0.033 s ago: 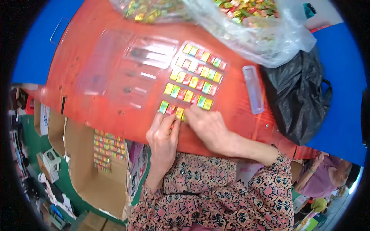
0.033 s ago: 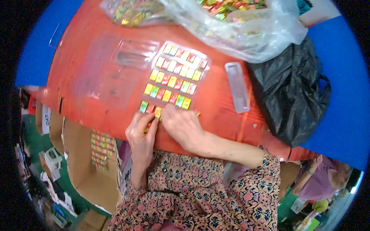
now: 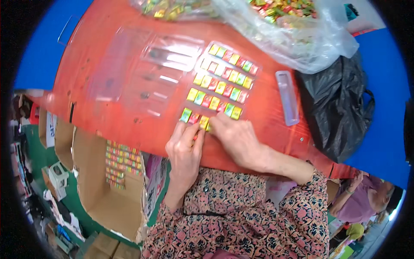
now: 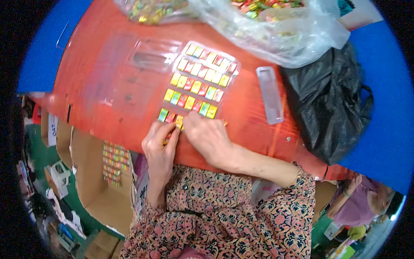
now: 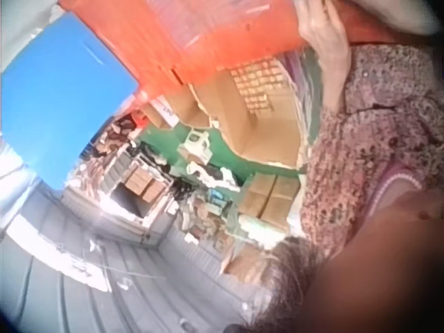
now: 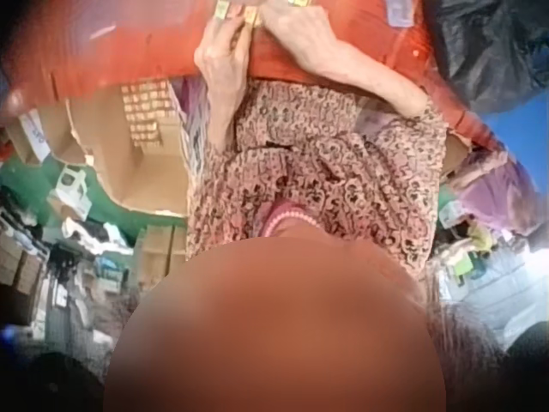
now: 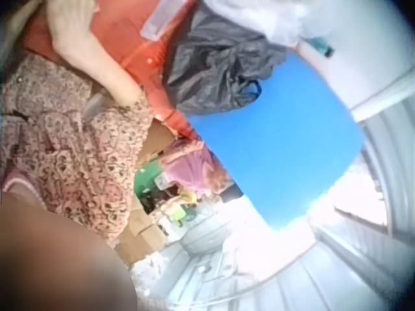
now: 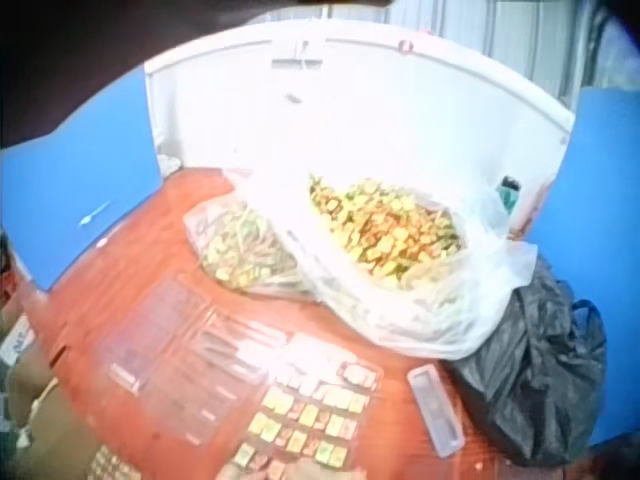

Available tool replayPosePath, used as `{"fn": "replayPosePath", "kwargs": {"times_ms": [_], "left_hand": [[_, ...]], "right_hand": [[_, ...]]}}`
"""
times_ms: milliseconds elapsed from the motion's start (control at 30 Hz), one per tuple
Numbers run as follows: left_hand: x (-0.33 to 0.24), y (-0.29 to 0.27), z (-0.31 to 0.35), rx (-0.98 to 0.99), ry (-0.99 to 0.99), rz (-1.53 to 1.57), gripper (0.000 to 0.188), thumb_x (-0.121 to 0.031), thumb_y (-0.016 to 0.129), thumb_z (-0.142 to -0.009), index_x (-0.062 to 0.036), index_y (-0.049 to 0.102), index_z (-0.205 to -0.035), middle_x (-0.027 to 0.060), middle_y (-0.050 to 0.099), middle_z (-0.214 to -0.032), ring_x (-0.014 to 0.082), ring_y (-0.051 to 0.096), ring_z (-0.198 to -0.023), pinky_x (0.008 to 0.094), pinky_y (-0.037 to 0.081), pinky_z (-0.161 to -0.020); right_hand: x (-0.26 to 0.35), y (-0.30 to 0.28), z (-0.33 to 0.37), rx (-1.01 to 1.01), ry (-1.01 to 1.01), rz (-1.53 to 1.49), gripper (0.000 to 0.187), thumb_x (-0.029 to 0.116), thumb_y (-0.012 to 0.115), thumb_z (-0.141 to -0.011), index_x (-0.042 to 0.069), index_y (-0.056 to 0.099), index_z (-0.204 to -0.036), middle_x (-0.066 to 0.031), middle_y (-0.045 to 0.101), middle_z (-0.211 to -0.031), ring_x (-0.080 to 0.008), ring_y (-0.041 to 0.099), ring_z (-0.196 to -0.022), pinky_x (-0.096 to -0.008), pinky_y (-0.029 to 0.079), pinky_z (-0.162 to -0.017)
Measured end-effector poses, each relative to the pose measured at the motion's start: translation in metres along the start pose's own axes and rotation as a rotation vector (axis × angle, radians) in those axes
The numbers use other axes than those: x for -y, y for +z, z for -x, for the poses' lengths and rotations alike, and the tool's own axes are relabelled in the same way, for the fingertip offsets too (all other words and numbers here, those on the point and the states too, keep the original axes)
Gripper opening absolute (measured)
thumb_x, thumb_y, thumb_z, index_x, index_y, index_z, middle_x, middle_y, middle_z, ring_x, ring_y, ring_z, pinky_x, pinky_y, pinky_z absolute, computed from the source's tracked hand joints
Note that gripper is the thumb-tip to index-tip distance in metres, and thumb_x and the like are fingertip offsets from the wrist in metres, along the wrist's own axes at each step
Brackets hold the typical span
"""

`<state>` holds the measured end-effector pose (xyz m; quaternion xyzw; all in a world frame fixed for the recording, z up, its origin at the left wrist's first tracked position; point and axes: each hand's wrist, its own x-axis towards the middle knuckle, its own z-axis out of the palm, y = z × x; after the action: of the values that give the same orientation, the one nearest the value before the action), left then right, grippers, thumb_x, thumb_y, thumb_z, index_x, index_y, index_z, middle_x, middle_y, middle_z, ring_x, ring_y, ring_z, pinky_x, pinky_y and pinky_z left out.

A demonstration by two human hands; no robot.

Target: Sorting and arranging small yellow and red toy boxes into plastic trays.

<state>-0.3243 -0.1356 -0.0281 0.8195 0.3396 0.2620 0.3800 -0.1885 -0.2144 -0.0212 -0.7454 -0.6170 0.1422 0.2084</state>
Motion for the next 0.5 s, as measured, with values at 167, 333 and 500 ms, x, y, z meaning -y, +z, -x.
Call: {"fn": "replayPosePath", "kwargs": {"times_ms": [167,333,500], "left_hand": [[0.0022,0.0046,-0.0025,-0.003,0.013,0.021,0.015,0.002,0.064,-0.077,0.0037,0.062,-0.092,0.0164,0.056,-0.081,0.0327,0.058,-0.071,0.0405,0.045,-0.061],[0.0025,0.0042,-0.0011,-0.029,0.006,-0.009,0.015,0.003,0.065,-0.075,0.0044,0.064,-0.09,0.0144,0.057,-0.078,0.0263,0.059,-0.067,0.0337,0.046,-0.06],[0.0009,0.0028,-0.0012,-0.024,-0.001,-0.008,0.015,0.002,0.066,-0.075,0.0042,0.064,-0.09,0.0145,0.057,-0.078,0.0266,0.059,-0.067,0.0342,0.046,-0.06]], "right_hand": [[-0.0058,0.0003,-0.003,0.008,0.069,-0.166,0.016,0.008,0.06,-0.082,0.003,0.049,-0.093,-0.0161,0.058,-0.082,-0.0358,0.06,-0.074,-0.0446,0.047,-0.059],[-0.0069,0.0008,-0.0041,0.041,0.098,-0.224,0.02,0.005,0.062,-0.08,0.003,0.048,-0.095,-0.0159,0.059,-0.084,-0.0361,0.06,-0.075,-0.0444,0.046,-0.061],[-0.0028,0.0012,-0.0015,0.012,0.071,-0.176,0.021,0.004,0.063,-0.079,0.004,0.048,-0.093,-0.0135,0.056,-0.084,-0.0341,0.059,-0.073,-0.0425,0.046,-0.058]]}}
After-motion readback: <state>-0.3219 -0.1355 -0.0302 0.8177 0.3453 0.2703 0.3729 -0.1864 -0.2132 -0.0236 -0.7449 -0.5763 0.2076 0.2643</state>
